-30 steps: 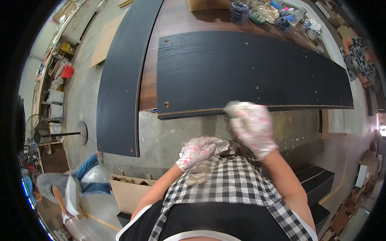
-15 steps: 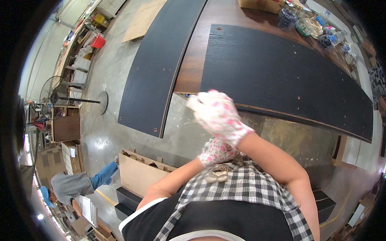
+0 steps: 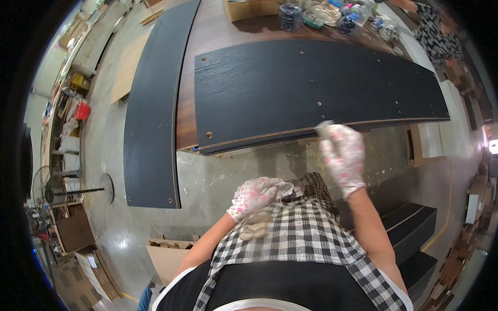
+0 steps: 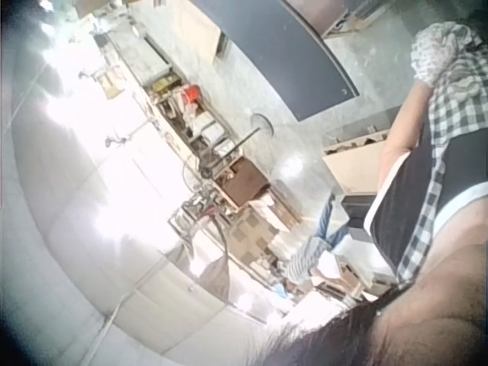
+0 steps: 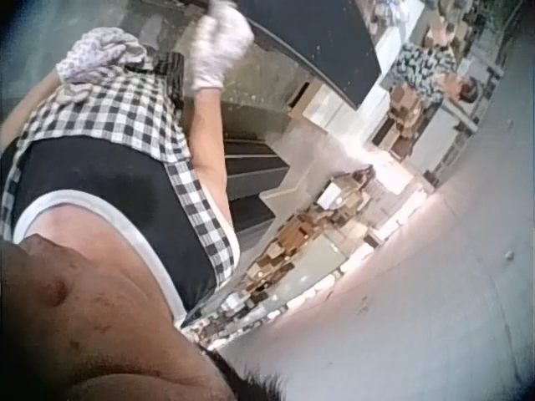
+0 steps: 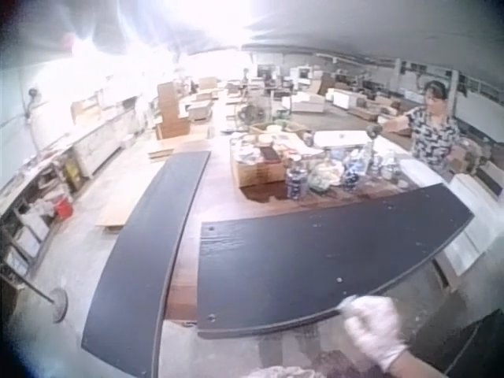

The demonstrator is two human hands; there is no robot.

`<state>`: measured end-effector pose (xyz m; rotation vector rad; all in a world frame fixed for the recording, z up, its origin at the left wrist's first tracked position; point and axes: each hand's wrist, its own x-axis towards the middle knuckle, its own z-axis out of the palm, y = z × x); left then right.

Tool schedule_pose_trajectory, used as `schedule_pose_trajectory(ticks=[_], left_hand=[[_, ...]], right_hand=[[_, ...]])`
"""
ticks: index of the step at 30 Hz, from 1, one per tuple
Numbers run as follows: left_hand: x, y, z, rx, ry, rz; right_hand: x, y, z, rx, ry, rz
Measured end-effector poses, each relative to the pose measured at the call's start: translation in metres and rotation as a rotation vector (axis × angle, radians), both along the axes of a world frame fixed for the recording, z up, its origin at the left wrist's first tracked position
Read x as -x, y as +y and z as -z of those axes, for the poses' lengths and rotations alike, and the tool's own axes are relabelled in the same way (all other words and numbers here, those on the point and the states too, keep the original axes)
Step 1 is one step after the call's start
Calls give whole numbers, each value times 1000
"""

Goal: The person wipes the surface and edges of dark wooden panels using a cloth and a small block, turning the panels over to clean multiple sides.

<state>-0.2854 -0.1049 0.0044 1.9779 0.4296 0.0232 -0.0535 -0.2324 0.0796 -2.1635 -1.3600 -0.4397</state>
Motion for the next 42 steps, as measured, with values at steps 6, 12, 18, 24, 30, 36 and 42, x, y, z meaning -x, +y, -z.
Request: schedule_pose_trajectory(ticks=[6,12,18,24,30,36,42], left_hand=[[-24,-9,12,-3,-173,154],[-29,-25,1,-131,-74,164],[-10,-24,-5,8,48,118],[-21,-15,-22,-65,-144,87],[-64,-13,-100,132,-204,158],[-189,24,-156,169,-446,37],[-410,79,-146,294,-281,234]], right_hand=[[21,11,-4,-105,58,-128],[-11,-27,3,-85,261,49],[-84,-87,14,-90,222,333],[-42,-55,19,-144,106,119],[-136,-146,-33,-170,14,551],[-123,-195,12,-110,263,637],[-12,-305,53,-359,621,1119]])
